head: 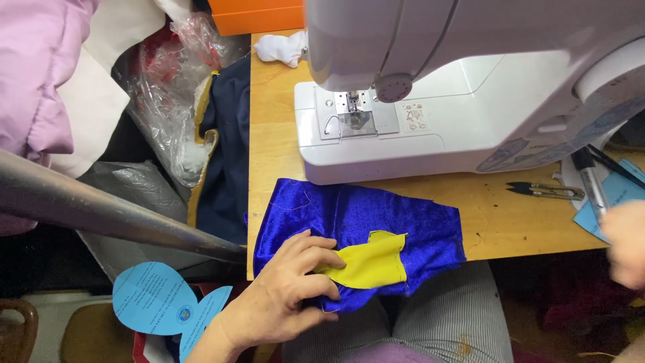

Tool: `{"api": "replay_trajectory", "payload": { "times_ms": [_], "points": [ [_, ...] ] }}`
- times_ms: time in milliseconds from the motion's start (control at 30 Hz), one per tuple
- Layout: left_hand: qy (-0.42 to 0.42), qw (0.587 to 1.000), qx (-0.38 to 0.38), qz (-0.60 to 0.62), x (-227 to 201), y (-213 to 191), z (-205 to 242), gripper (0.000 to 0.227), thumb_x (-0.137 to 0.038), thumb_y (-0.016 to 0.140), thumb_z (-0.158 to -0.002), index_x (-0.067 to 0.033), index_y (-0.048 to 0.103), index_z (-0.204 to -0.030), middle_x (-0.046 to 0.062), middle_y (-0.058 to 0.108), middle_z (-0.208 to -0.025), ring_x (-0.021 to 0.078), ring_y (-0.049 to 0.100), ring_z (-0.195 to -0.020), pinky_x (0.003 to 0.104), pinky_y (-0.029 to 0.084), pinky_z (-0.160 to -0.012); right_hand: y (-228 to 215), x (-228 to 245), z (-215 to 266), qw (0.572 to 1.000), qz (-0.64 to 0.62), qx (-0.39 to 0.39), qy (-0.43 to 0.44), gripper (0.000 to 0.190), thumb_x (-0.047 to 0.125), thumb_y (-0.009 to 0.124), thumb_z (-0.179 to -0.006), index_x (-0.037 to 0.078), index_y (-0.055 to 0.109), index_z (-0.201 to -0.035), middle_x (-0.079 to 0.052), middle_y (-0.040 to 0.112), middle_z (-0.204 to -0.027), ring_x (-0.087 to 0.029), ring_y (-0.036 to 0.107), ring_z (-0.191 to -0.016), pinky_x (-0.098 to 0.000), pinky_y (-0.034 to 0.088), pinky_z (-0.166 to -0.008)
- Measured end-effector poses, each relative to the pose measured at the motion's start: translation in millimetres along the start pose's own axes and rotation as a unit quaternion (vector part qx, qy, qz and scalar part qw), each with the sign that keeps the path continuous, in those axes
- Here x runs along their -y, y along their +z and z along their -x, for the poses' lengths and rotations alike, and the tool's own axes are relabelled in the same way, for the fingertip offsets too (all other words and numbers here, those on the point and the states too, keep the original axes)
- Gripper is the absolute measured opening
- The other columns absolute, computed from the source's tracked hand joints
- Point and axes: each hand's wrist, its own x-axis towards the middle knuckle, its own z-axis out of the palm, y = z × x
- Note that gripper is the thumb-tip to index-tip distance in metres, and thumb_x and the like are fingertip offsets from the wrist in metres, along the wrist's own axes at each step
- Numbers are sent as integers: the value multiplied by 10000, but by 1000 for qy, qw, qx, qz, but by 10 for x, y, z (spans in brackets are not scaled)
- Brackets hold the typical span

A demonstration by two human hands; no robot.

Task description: Aligning two pieces of fabric and securing them together with pins in preparation for sewing.

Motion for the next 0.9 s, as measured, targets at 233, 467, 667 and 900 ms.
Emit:
{"api": "replay_trajectory", "payload": {
  "times_ms": [233,467,667,900],
  "points": [
    [-117,980,-143,70,-91,54,37,294,-318,738,-903,-86,581,-991,98,714,-1112,310,659,-1232,444,481,-1090,-2086,473,-3704,803,-429,-294,291,231,156,627,-942,59,714,-1134,-113,733,-1186,-229,715,-1127,-346,536,-1026],
    [-137,972,-132,-141,14,71,116,524,-246,759,-896,-16,554,-1321,197,587,-1414,392,496,-1400,546,325,-1190,-1778,328,-3692,924,-269,-141,234,706,452,683,-900,123,487,-1493,-109,425,-1617,-343,331,-1511,-546,237,-1201],
    [-187,969,-128,-95,-2,2,96,761,-389,845,-797,-13,541,-1385,194,564,-1461,375,438,-1455,534,284,-1206,-1797,317,-3612,929,-256,-97,248,921,568,730,-843,113,384,-1564,-125,332,-1667,-353,244,-1548,-556,186,-1207],
    [-258,925,-217,-172,71,61,-69,212,-273,811,-850,-84,737,-911,53,640,-956,254,559,-963,409,447,-860,-1944,346,-3895,874,-227,-268,335,272,262,680,-920,59,728,-1093,-104,710,-1144,-301,625,-1098,-446,484,-987]
  ]
}}
